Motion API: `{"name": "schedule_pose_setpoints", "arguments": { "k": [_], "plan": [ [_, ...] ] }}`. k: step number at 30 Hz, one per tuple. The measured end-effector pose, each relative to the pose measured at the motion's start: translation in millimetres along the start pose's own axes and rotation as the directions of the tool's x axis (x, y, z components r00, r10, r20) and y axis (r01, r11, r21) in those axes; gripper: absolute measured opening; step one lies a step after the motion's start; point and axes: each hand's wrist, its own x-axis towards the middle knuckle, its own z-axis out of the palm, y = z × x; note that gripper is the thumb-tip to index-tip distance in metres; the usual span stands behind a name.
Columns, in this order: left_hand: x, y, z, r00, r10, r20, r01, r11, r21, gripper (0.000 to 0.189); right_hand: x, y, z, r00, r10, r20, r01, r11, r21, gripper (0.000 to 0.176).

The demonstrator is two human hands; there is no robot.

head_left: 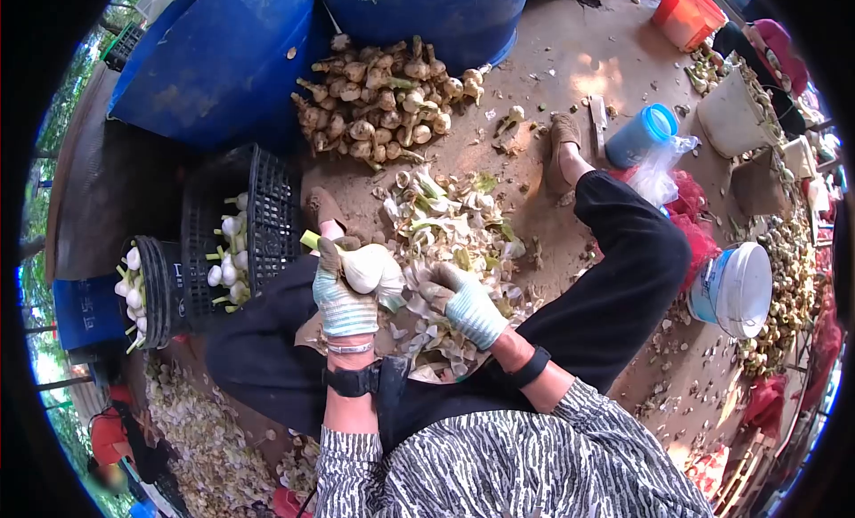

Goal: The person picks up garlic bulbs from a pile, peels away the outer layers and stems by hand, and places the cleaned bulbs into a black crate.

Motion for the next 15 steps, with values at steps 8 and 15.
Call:
{"name": "schedule_pose_setpoints", "arguments": {
  "k": [8, 15],
  "plan": [
    [5.9, -24.4, -4.1, 0.865, 0.322, -0.385, -0.254, 0.943, 0.217, 0.025, 10.8, -34.9, 3.6, 0.982, 0.145, 0.124, -0.18, 0.918, 0.354, 0.025],
    [3.3, -18.9, 10.4, 0.932, 0.184, -0.311, -0.27, 0.927, -0.261, 0.027, 18.0, 2.8, 6.5, 0.98, 0.2, 0.001, -0.194, 0.952, 0.238, 0.016]
  ]
}}
